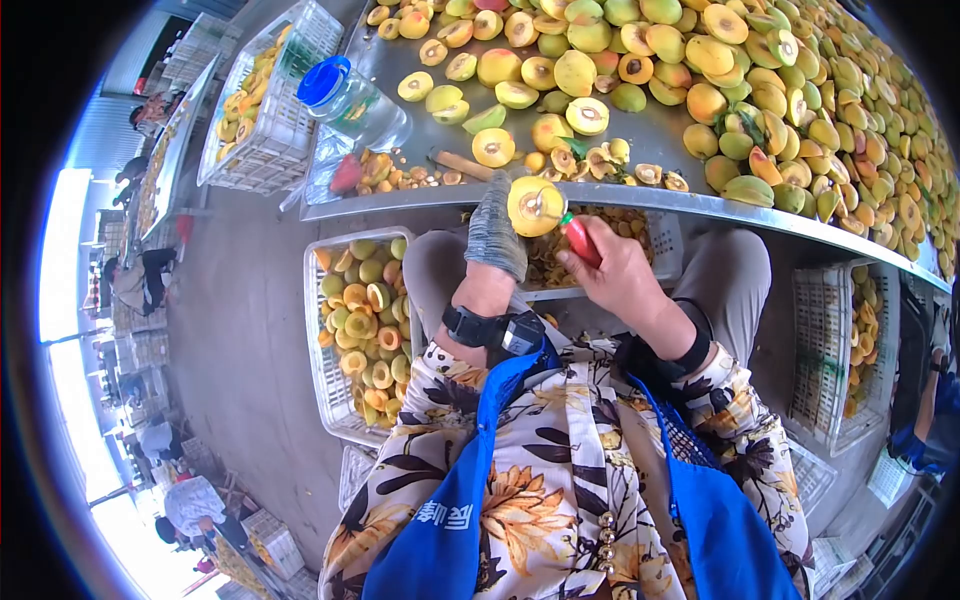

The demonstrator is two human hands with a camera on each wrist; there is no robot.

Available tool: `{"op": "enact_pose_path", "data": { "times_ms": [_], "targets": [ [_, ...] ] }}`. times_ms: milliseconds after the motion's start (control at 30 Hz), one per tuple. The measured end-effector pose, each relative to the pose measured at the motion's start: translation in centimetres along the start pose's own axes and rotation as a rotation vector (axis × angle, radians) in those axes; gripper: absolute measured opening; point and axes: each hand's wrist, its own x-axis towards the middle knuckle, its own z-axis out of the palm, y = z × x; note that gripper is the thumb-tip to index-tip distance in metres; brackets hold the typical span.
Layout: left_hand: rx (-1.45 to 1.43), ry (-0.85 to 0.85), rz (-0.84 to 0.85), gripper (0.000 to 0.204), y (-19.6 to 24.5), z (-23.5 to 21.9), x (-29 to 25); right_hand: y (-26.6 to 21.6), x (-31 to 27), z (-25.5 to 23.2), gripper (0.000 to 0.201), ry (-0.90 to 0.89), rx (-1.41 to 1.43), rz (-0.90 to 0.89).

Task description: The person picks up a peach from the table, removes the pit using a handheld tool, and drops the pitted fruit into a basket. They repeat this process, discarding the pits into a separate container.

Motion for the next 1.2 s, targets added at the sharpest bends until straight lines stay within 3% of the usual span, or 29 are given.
{"op": "enact_pose_path", "data": {
  "times_ms": [33, 100, 200, 333, 433, 500, 533, 600, 933, 1000, 1033, 1100, 1200],
  "targets": [
    [-0.002, -0.001, -0.004, 0.033, -0.3, -0.2, 0.1, 0.0, -0.4, 0.1, 0.034, -0.102, -0.039, 0.057],
    [0.011, -0.078, -0.002, 0.032, -0.3, 0.1, -0.3, 0.0, -0.6, 0.3, 0.033, -0.1, -0.07, 0.049],
    [-0.016, 0.016, -0.057, 0.036, -0.4, 0.9, -0.9, -0.2, -0.7, 0.1, 0.032, -0.122, -0.108, 0.086],
    [0.011, -0.054, -0.014, 0.035, -1.1, 0.0, -0.4, -0.5, -0.8, -0.1, 0.03, -0.188, -0.107, 0.108],
    [0.038, -0.079, 0.04, 0.033, -1.3, -0.4, -0.1, -0.5, -0.8, -0.2, 0.029, -0.204, -0.101, 0.115],
    [0.21, -0.161, 0.165, 0.031, -2.0, -1.4, 0.7, -0.6, -0.8, -0.2, 0.028, -0.213, -0.102, 0.119],
    [0.209, -0.162, 0.163, 0.031, -2.6, -2.0, 1.1, -0.8, -0.8, -0.2, 0.027, -0.214, -0.089, 0.117],
    [0.31, -0.084, 0.318, 0.03, -3.5, -2.6, 1.7, -0.9, -0.9, -0.2, 0.027, -0.216, -0.076, 0.113],
    [0.481, -0.135, 0.471, 0.025, -3.1, -1.9, 0.2, -0.9, -0.8, 0.1, 0.022, -0.225, -0.121, 0.155],
    [1.157, -0.143, 0.903, 0.02, -2.1, -1.2, -0.5, -0.8, -0.9, 0.2, 0.021, -0.251, -0.131, 0.188],
    [1.158, -0.144, 0.902, 0.02, -1.9, -0.4, -0.8, -1.0, -0.9, 0.4, 0.019, -0.261, -0.127, 0.221],
    [0.176, -0.033, 0.215, 0.012, -1.4, 1.4, -1.5, -1.1, -1.2, 0.6, 0.017, -0.269, -0.125, 0.255],
    [0.246, -0.025, 0.215, 0.011, -1.4, 1.0, -0.8, -0.5, -1.3, 0.8, 0.016, -0.326, -0.067, 0.291]
  ]
}}
